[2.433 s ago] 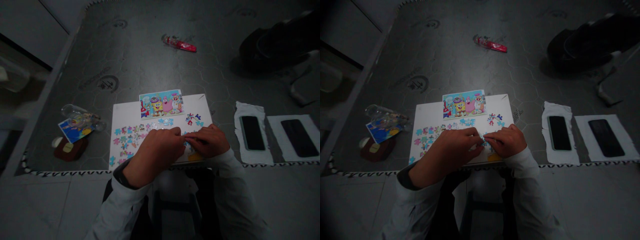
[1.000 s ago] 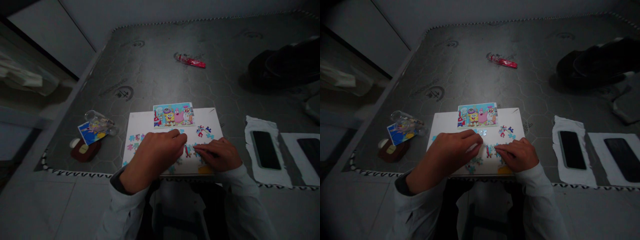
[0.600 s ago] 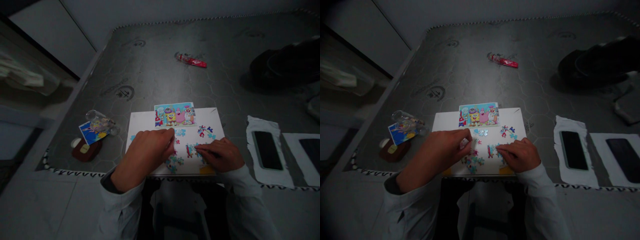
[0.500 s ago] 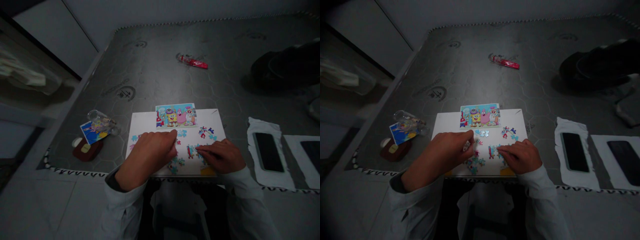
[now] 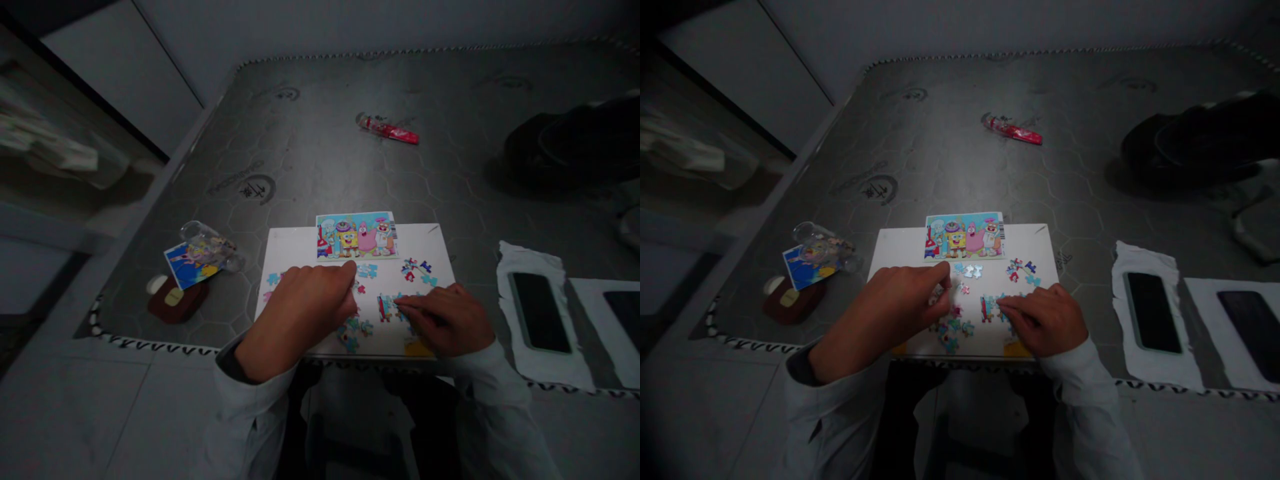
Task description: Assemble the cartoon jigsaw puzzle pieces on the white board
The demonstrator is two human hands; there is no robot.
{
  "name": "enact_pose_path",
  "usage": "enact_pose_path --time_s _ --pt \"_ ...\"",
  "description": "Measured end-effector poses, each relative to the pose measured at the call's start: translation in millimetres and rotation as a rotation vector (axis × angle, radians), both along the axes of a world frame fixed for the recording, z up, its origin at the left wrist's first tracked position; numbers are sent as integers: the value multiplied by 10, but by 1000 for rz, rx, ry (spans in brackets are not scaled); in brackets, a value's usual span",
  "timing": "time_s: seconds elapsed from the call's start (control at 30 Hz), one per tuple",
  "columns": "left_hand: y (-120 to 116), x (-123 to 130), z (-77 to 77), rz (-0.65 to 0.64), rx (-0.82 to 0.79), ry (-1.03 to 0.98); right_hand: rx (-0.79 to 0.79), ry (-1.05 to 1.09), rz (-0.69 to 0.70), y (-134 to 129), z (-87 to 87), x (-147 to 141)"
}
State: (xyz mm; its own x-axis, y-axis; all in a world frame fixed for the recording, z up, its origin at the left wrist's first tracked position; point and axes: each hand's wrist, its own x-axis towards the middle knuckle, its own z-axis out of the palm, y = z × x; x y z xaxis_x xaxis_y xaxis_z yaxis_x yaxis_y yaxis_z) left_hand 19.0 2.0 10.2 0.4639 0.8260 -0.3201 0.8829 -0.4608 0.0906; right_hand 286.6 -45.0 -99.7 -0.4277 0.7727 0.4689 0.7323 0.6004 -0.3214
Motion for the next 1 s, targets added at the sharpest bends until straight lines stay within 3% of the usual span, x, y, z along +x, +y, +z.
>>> enact_pose_path --time_s 0.8,1.0 --pt "6 -21 -46 -7 1 -42 -66 7 -16 -14 -26 10" --pt "5 -33 -40 -2 2 -35 -52 52 16 -16 51 24"
